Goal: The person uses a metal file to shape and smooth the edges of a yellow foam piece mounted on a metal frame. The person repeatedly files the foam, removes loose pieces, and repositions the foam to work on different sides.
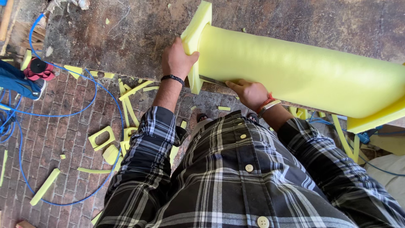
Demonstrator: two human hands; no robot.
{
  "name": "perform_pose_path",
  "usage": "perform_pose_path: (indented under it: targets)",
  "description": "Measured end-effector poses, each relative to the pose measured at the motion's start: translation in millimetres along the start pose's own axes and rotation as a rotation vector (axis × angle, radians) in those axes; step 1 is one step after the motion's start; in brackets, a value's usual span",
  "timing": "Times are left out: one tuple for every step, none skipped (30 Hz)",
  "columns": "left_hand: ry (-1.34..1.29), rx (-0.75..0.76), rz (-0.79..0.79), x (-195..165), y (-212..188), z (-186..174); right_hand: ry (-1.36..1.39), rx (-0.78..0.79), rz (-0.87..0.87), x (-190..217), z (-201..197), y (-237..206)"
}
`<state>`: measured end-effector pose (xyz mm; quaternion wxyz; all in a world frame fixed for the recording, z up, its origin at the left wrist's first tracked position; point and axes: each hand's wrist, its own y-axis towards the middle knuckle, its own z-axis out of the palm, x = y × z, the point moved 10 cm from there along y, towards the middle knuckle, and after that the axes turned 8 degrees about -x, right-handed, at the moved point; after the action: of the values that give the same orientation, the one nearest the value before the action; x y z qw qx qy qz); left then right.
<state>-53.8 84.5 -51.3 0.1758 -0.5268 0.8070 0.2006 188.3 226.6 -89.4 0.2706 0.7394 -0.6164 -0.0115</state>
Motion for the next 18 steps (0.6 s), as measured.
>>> perform_pose_path:
  targets:
    - [0.005,0.013,-0.001,0,-1,1,0.009,-0.027,-0.007,2,-7,-4]
    - [-0.005,0.012,0.01,-1,-1,2,-0.026,-0.015,0.017,0,-11,-11]
    - [-0.018,0.012,0.021,-2,-2,1,-0.061,-0.002,0.04,-3,-18,-21]
    - [-0.031,0.013,0.032,-3,-3,1,-0.098,0.011,0.065,-5,-25,-33]
    - [-0.061,0.021,0.016,-1,-6,0,-0.167,0.041,0.171,-15,-32,-47]
    - [-0.09,0.023,0.002,1,-8,-3,-0.236,0.065,0.272,-24,-39,-62]
    - [-0.121,0.026,-0.009,2,-10,-6,-0.213,-0.004,0.267,-21,-52,-73]
    - [-0.139,0.032,-0.034,4,-13,-8,-0.19,-0.07,0.263,-19,-64,-85]
    - [-0.155,0.037,-0.061,8,-18,-11,-0.205,-0.106,0.347,-27,-74,-101]
    - [-0.17,0.041,-0.088,13,-22,-15,-0.219,-0.144,0.43,-35,-84,-118]
    - [-0.163,0.029,-0.1,16,-26,-19,-0.205,-0.23,0.454,-37,-98,-134]
    - [-0.156,0.018,-0.11,19,-29,-21,-0.192,-0.317,0.478,-41,-112,-150]
    - [-0.149,0.007,-0.12,22,-31,-23,-0.218,-0.379,0.567,-52,-125,-171]
    - [-0.203,-0.006,-0.093,21,-31,-23,-0.244,-0.442,0.655,-63,-139,-192]
    - [-0.258,-0.018,-0.065,19,-30,-21,-0.258,-0.559,0.669,-67,-157,-211]
    - [-0.313,-0.031,-0.038,17,-29,-17,-0.271,-0.676,0.679,-73,-175,-231]
    - [-0.461,-0.01,-0.013,13,-27,-8,-0.344,-0.756,0.721,-80,-191,-252]
    - [-0.607,0.016,0.011,9,-27,1,-0.351,-0.849,0.754,-87,-205,-272]
